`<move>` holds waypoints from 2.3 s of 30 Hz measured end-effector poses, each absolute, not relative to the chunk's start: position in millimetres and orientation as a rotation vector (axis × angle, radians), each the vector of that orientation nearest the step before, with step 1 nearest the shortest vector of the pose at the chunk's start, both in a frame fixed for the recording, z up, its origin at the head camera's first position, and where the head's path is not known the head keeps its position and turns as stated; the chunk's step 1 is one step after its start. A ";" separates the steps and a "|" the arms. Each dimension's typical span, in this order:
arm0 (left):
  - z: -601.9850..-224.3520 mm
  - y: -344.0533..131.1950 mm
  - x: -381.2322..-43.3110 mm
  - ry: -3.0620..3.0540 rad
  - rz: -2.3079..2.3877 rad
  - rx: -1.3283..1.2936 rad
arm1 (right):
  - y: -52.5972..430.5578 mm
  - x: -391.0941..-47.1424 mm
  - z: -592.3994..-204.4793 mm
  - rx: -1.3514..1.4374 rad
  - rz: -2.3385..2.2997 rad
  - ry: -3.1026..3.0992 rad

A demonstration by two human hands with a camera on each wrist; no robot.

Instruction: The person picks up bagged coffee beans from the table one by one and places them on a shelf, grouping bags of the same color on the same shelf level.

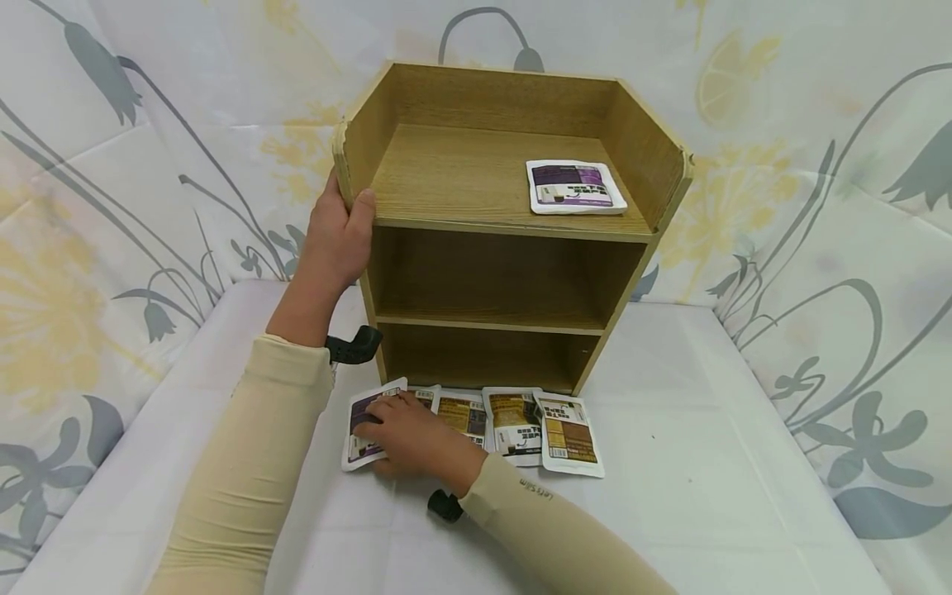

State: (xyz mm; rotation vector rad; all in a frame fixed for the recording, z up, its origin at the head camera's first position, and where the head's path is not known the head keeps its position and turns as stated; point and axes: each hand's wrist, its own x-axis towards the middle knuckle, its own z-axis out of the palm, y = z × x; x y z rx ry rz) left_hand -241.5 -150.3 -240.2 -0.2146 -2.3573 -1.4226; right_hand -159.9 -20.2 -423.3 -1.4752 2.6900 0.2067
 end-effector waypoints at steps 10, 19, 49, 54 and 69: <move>-240.4 -150.0 -241.7 -2.349 -1.416 -0.215 | -15.1 -158.5 -418.7 -1.517 0.188 2.750; -240.6 -149.3 -242.2 -2.344 -1.417 -0.212 | -1.0 -157.1 -411.7 -1.622 0.080 2.843; -240.7 -150.8 -242.7 -2.327 -1.448 -0.265 | 53.8 -147.8 -355.9 -1.855 -0.357 3.011; -240.0 -150.8 -242.1 -2.325 -1.456 -0.266 | 59.8 -146.3 -349.3 -1.872 -0.412 3.018; -241.8 -150.9 -243.5 -2.319 -1.437 -0.257 | 74.5 -139.4 -332.0 -1.911 -0.505 3.070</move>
